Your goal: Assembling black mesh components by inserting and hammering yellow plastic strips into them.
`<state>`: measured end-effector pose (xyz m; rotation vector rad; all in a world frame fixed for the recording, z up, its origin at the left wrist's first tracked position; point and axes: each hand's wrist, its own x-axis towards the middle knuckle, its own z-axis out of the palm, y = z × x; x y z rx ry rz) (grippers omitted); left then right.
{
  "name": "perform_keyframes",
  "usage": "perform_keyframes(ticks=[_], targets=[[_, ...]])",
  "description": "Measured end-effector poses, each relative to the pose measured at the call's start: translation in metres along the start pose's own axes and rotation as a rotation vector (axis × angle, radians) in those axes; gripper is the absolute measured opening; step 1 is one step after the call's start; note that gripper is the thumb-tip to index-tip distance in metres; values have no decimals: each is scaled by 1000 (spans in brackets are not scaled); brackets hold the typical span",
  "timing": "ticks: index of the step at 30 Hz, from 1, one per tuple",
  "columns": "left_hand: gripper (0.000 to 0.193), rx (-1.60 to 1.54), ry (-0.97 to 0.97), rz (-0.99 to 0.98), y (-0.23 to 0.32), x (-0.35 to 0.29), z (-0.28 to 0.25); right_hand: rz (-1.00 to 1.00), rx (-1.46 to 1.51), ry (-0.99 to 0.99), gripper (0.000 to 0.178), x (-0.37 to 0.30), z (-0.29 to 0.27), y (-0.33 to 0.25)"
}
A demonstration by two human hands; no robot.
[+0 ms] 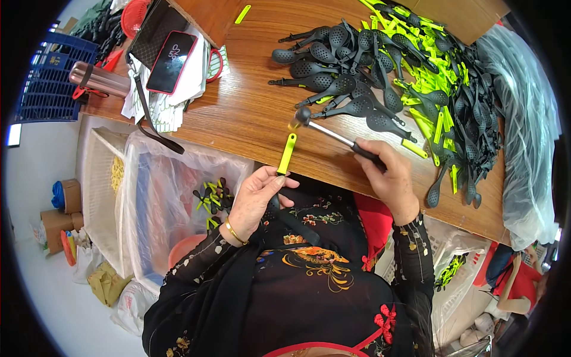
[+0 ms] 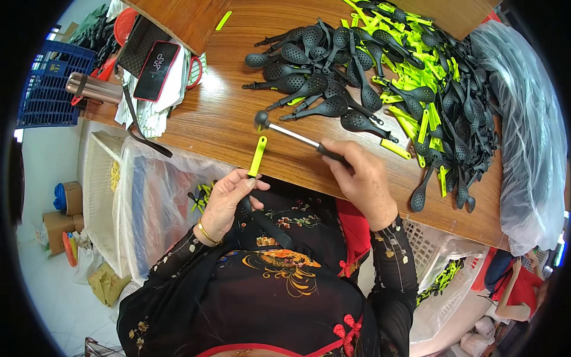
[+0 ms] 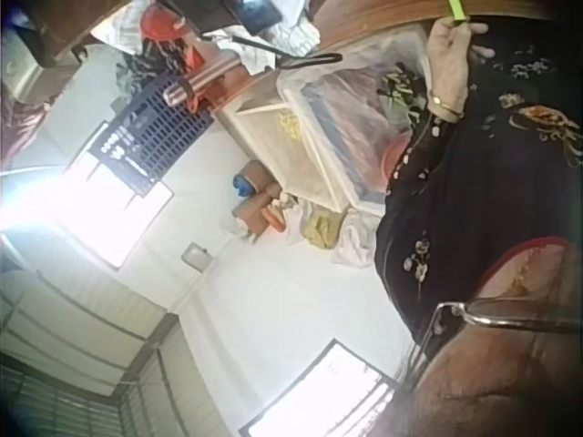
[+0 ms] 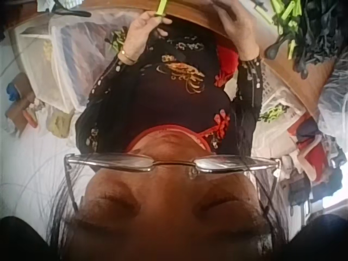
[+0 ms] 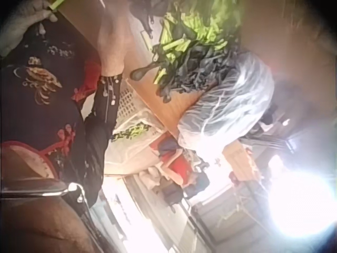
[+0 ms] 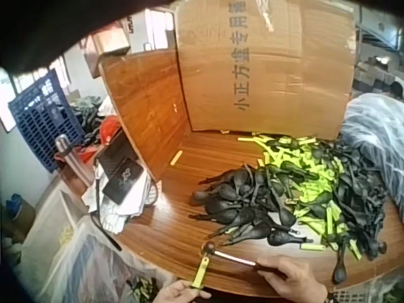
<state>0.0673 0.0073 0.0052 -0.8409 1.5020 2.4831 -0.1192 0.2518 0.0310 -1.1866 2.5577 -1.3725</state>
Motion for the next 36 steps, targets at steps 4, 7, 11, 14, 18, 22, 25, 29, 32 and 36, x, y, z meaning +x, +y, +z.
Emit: perform_keyframes(ticks=[4,7,11,14,18,22,25,29,32,36], targets=[[24,-10,-18,-18,2,1,-2,-27,-155,-112,27,-1,3,4],[23,28,9,20,-3,-1,-9,26,-97,-102,29,5,-9,12],[23,301,270,419,-43,-12,-66,-21,-269,-136,28,8,-25,20],[20,304,482,402,-103,-14,-149,-91,-297,-123,21,17,-30,23],[22,36,852,-101,-160,-13,-227,-82,-226,-25,16,37,-18,16],[26,222,619,312,-88,-20,-144,-105,-211,56,15,37,-6,18],[28,296,438,459,-33,-45,-95,-149,-163,82,16,38,1,4],[36,615,110,502,19,-50,-21,-113,192,-27,45,33,24,-27],[24,585,-122,433,35,-32,26,-29,546,-169,47,34,31,-50],[16,834,-113,588,42,-11,50,-69,617,-152,29,20,25,-43]])
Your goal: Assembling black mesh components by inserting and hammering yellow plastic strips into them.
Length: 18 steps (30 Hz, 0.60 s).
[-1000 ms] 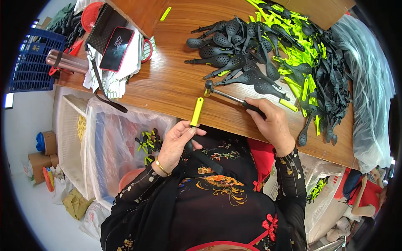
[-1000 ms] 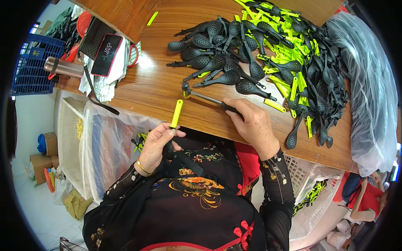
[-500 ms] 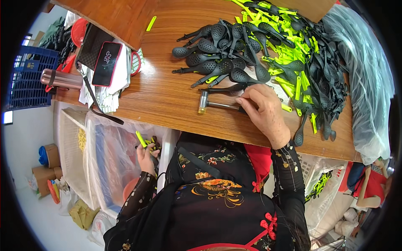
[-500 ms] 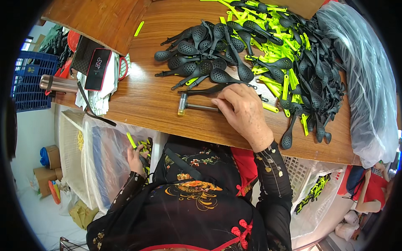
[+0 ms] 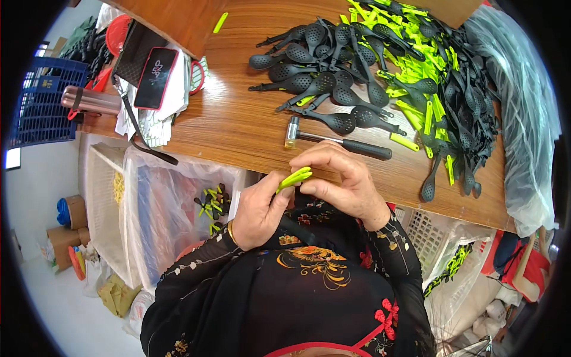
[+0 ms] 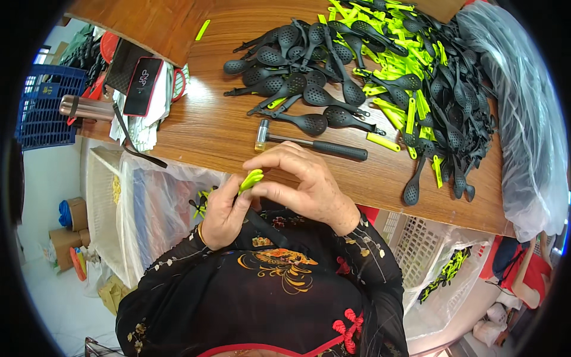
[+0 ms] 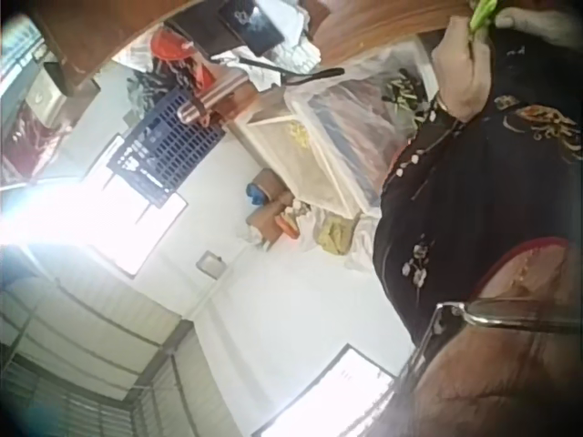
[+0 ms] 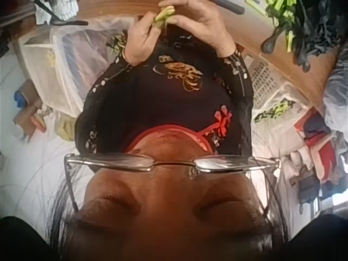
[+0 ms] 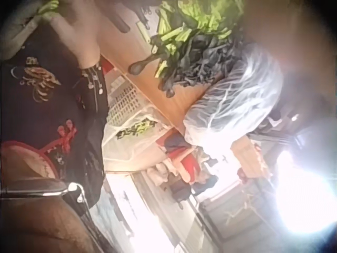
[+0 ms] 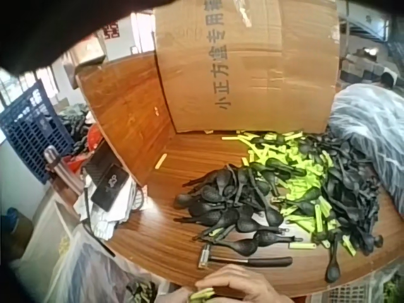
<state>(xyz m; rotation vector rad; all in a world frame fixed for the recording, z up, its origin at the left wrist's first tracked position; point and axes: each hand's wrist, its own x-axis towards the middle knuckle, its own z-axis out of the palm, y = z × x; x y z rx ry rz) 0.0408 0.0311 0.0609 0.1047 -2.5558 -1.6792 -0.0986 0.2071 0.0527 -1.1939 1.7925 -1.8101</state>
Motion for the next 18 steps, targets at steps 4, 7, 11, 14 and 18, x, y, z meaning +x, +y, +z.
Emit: perform_keyframes(ticks=[4,7,11,14,18], targets=[[17,46,-14,27,2,5,4,-18,-9,36,21,-10,1,4],[17,80,-16,57,1,5,5,-75,-39,78,16,-9,3,2],[16,55,-9,45,2,6,7,-140,-78,162,10,-9,10,4],[13,-3,-19,-46,-2,4,4,-13,-8,153,11,-11,17,12],[17,182,-48,-34,-19,-9,-11,-52,-178,-101,16,-2,16,11]])
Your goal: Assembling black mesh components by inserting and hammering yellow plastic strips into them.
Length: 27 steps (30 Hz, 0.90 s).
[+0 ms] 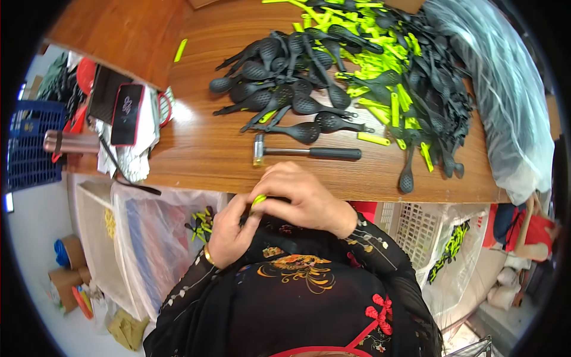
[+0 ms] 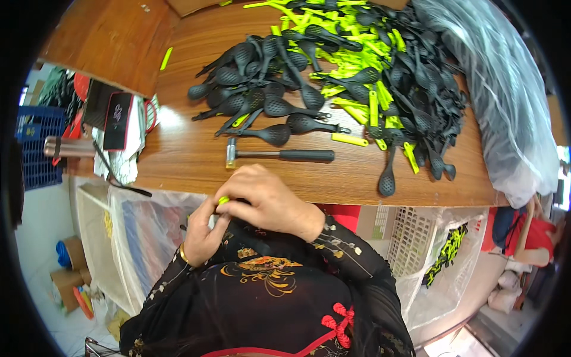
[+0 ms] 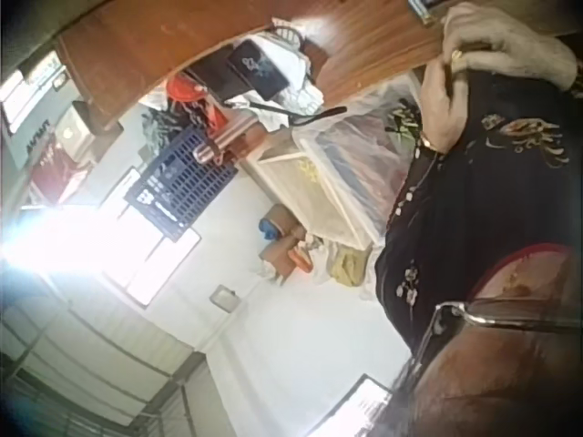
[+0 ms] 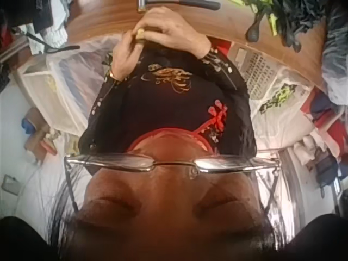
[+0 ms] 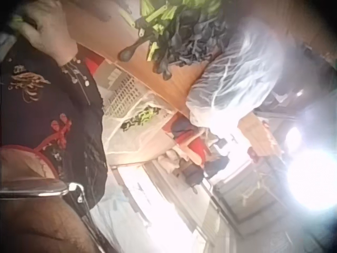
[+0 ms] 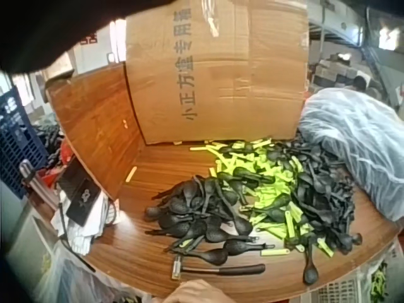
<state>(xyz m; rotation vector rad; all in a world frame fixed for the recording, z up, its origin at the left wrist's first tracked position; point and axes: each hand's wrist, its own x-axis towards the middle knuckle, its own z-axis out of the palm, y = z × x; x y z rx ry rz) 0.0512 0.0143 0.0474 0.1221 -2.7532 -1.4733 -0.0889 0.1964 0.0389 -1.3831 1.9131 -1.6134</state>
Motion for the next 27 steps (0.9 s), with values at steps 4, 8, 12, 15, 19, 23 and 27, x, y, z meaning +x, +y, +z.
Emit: perform_keyframes(ticks=[4,8,12,15,19,23,27], targets=[[22,-172,25,29,0,-3,1,-101,37,84,23,3,7,-4],[17,-125,77,135,24,27,6,16,155,150,24,-4,-7,-4],[15,-100,162,285,39,46,18,74,264,284,18,-12,-13,-9],[22,-27,76,312,38,47,13,32,221,301,16,-16,-18,-9],[22,-44,130,365,44,47,17,-80,103,384,14,-15,-16,-17],[16,23,157,365,50,42,16,-79,122,339,14,-13,-19,-15],[14,59,229,299,47,42,17,47,177,321,35,-17,-20,-12]])
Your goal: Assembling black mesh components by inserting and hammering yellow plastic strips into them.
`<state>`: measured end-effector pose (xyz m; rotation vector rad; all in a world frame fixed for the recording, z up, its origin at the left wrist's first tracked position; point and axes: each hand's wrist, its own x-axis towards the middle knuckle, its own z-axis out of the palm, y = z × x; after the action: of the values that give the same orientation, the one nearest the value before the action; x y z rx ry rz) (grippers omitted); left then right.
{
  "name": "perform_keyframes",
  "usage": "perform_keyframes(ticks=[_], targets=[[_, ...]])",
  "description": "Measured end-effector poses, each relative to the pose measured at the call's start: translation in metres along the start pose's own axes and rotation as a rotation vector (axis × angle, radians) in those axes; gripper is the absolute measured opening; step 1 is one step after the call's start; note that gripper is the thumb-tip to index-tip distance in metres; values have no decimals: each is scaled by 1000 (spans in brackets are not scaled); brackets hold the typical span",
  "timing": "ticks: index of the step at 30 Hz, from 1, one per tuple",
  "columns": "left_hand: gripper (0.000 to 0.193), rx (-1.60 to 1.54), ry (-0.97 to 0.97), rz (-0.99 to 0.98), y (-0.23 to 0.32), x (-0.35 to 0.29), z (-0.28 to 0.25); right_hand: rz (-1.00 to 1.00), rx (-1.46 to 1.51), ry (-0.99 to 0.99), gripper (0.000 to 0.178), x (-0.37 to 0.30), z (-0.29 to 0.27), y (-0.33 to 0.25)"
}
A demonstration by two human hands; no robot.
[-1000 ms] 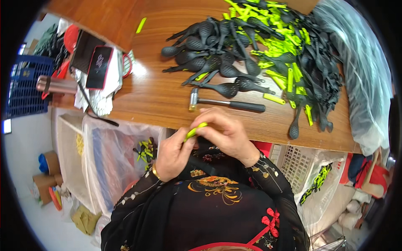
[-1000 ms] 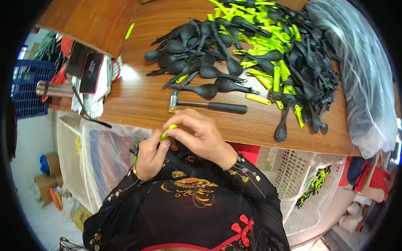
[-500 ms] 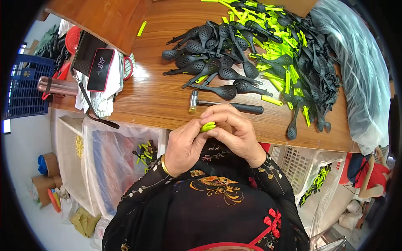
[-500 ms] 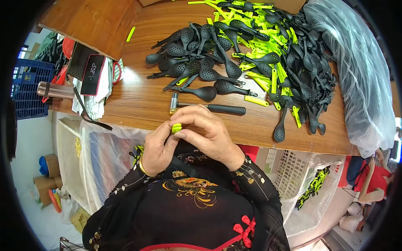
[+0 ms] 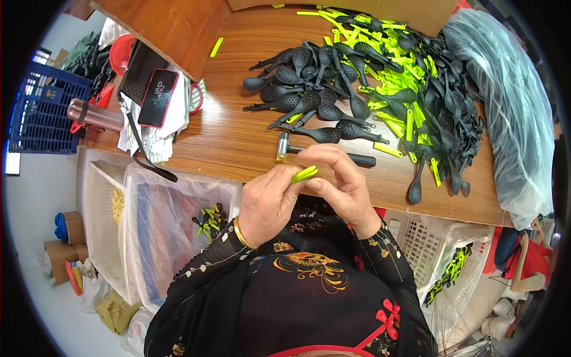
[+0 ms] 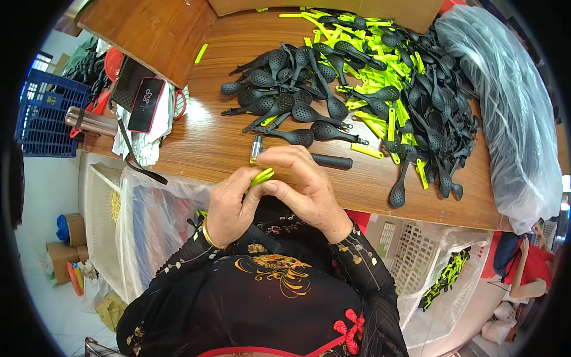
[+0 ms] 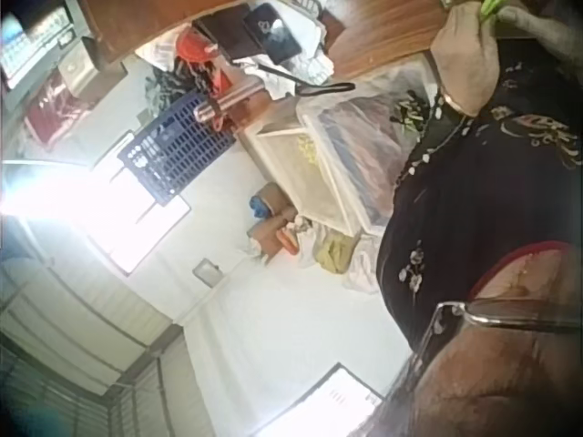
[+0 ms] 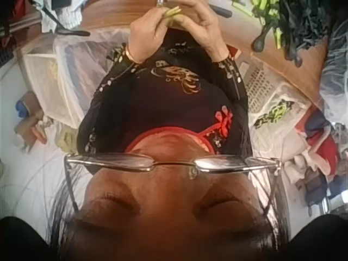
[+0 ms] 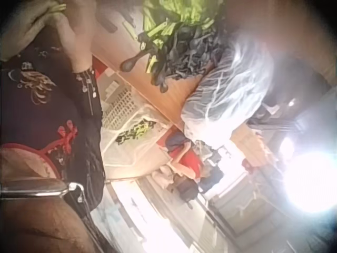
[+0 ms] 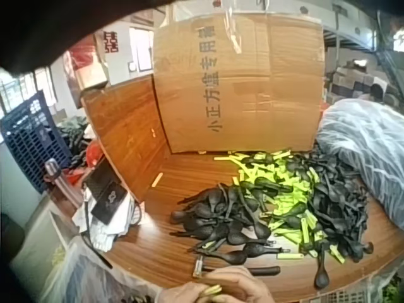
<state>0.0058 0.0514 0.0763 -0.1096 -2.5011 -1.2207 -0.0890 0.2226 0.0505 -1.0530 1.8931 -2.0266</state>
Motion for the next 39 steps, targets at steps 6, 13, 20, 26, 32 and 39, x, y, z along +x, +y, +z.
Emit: perform_keyframes(ticks=[6,13,20,26,32,39], targets=[[24,31,-54,-116,-4,-3,-9,213,115,45,46,-11,-7,9],[19,37,21,-171,-22,-26,-19,163,-146,28,23,-17,-13,18],[27,511,77,-762,-200,-205,-60,92,-308,257,15,-25,-47,27],[40,799,-115,-1177,-325,-340,-18,-18,-503,250,15,-23,-62,26],[40,870,-255,-1230,-394,-348,23,-166,-685,224,16,-27,-64,32],[40,697,-445,-1055,-396,-303,22,-201,-582,242,16,-26,-60,26]])
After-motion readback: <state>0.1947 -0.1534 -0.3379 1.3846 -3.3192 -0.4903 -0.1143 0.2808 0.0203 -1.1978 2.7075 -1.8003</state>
